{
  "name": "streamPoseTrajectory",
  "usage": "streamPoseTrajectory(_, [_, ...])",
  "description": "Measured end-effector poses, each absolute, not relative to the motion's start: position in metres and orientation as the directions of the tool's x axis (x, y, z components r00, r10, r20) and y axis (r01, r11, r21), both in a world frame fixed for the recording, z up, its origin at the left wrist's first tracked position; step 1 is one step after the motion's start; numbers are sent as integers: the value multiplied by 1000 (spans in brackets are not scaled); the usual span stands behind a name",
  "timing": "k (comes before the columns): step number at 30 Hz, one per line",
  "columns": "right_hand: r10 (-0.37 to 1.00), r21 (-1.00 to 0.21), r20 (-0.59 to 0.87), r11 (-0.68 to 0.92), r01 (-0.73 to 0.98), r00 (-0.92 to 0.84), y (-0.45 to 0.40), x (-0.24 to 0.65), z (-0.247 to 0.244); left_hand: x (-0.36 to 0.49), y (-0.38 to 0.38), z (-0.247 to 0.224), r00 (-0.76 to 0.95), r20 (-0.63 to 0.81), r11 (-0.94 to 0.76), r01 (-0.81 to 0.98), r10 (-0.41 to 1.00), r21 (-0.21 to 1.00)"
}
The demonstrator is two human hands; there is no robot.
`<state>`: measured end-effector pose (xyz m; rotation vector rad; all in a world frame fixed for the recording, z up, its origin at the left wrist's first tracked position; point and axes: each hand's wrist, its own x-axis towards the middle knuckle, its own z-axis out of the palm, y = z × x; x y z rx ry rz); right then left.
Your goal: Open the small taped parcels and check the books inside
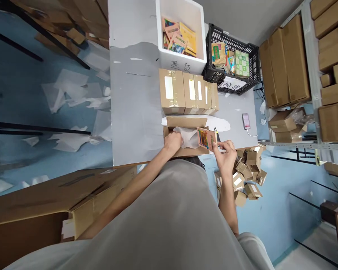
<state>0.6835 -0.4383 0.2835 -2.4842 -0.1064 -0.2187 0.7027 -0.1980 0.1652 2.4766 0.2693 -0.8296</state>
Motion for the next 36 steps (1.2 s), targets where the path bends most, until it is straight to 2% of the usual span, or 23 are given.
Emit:
streamPoseTrajectory(6, [38,-567,147,-815,116,988,-418,673,244,693,-198,169,816,-578,-863,287,-7,416])
streamPoseTrajectory(13, [194,-350,-143,-927,134,971,-386,706,179,679,-206,175,868,-497,-846,260,-7,466])
streamPoseTrajectory(16, [274,-314,-269,-931,184,924,-375,726,169,677,-205,177,903,-430,-809,260,10,527])
streamPoseTrajectory(19, [355,-405,-284,-886,224,891,-377,743,177,677,-198,178,938,-344,-734,261,40,627])
streamPoseTrajectory(23, [448,-713,-187,-674,193,874,-403,770,211,679,-190,181,967,-226,-586,250,115,771])
streamPoseTrajectory(27, [497,-919,-121,-384,93,859,-423,808,249,684,-190,199,977,-172,-232,198,126,952])
streamPoseTrajectory(29, [501,-962,-107,-270,38,859,-422,832,264,691,-194,216,976,-171,-36,177,133,984])
streamPoseTrajectory(31, [485,-985,-73,-170,12,871,-415,855,278,702,-198,237,969,-167,91,152,183,984])
streamPoseTrajectory(36, [354,-993,100,99,69,930,-395,886,313,742,-210,294,905,-43,201,-47,423,978])
